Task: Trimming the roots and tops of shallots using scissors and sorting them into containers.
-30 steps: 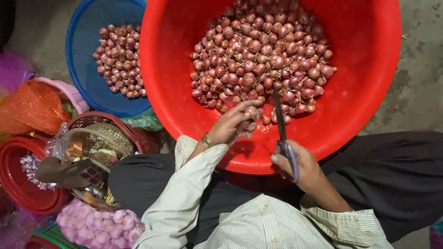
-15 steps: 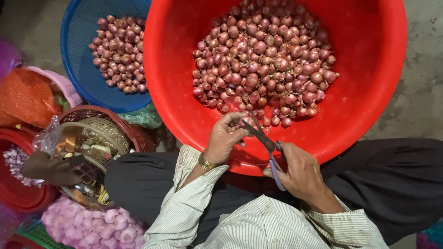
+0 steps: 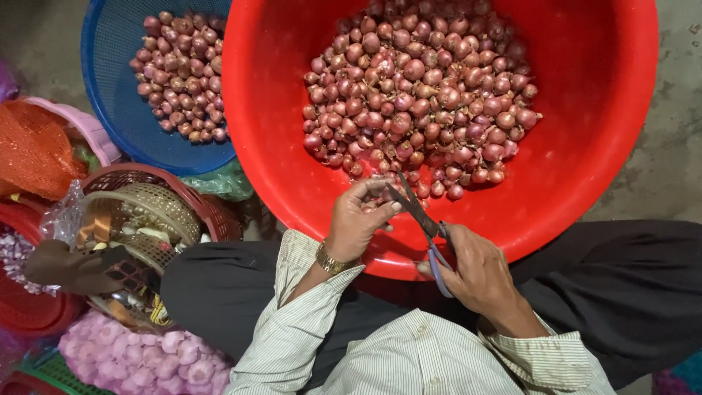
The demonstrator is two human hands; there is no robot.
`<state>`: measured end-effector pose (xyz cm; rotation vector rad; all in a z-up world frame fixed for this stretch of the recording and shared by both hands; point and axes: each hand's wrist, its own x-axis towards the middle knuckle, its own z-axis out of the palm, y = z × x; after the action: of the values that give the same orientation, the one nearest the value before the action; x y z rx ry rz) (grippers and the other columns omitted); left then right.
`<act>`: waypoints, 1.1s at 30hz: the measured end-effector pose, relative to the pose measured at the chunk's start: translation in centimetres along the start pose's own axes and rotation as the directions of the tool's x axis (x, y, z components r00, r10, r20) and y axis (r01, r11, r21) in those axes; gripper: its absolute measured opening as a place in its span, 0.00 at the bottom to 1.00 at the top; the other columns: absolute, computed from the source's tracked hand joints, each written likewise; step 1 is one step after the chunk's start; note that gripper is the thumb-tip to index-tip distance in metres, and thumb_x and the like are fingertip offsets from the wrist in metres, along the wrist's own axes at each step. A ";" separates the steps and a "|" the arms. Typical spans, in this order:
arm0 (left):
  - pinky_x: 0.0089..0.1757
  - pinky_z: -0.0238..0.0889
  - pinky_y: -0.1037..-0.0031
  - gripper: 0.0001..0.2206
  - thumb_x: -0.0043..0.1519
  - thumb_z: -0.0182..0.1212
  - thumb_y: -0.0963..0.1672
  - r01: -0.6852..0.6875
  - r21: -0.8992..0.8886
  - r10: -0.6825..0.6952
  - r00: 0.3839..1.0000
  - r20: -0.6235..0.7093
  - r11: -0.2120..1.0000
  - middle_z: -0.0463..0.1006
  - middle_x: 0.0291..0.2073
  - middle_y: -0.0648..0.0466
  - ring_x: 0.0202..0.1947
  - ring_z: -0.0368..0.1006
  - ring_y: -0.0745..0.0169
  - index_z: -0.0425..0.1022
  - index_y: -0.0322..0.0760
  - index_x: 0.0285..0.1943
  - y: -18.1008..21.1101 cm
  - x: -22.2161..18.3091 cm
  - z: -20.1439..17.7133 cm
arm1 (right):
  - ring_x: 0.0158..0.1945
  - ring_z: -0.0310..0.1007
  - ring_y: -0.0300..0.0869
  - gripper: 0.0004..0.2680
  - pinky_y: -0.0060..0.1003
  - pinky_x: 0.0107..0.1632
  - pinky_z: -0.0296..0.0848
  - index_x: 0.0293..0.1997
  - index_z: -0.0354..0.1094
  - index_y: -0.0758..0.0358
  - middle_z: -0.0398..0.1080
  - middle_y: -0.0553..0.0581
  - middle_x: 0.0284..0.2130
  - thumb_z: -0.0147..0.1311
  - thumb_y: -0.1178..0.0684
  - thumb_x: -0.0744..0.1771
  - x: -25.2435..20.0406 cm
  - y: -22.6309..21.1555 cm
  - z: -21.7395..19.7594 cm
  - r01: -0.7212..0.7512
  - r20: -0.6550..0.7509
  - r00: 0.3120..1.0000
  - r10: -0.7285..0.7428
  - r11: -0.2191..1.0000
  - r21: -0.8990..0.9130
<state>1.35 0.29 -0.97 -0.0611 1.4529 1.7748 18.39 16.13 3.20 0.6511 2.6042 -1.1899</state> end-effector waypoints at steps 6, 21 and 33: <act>0.23 0.78 0.78 0.17 0.57 0.71 0.37 -0.010 0.000 0.010 1.000 -0.006 1.000 0.75 0.36 0.45 0.33 0.83 0.54 0.75 0.26 0.55 0.7 -0.1 0.5 | 0.37 0.79 0.54 0.20 0.49 0.42 0.75 0.46 0.68 0.56 0.72 0.58 0.27 0.57 0.31 0.63 -0.3 0.4 0.3 -0.104 0.104 0.990 0.094 0.990 0.096; 0.22 0.71 0.88 0.12 0.61 0.68 0.42 0.172 -0.226 -0.167 0.985 0.041 0.959 0.84 0.33 0.43 0.32 0.84 0.59 0.74 0.32 0.51 -0.9 0.9 -0.3 | 0.30 0.77 0.55 0.12 0.45 0.34 0.76 0.39 0.69 0.59 0.71 0.60 0.20 0.59 0.41 0.65 -0.4 1.4 1.0 -0.113 0.088 0.991 0.096 0.970 0.216; 0.33 0.81 0.79 0.15 0.64 0.62 0.39 0.166 -0.378 -0.125 0.983 0.132 0.911 0.83 0.42 0.45 0.41 0.82 0.58 0.72 0.32 0.60 -0.5 1.5 -1.7 | 0.30 0.78 0.51 0.21 0.46 0.35 0.73 0.47 0.68 0.54 0.71 0.58 0.24 0.59 0.29 0.61 -0.5 2.4 1.5 -0.107 0.167 0.985 0.052 0.934 0.341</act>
<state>-0.07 -0.30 -2.71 -0.2703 0.9774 1.8866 19.95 16.22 0.74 0.6872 2.2360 -1.6244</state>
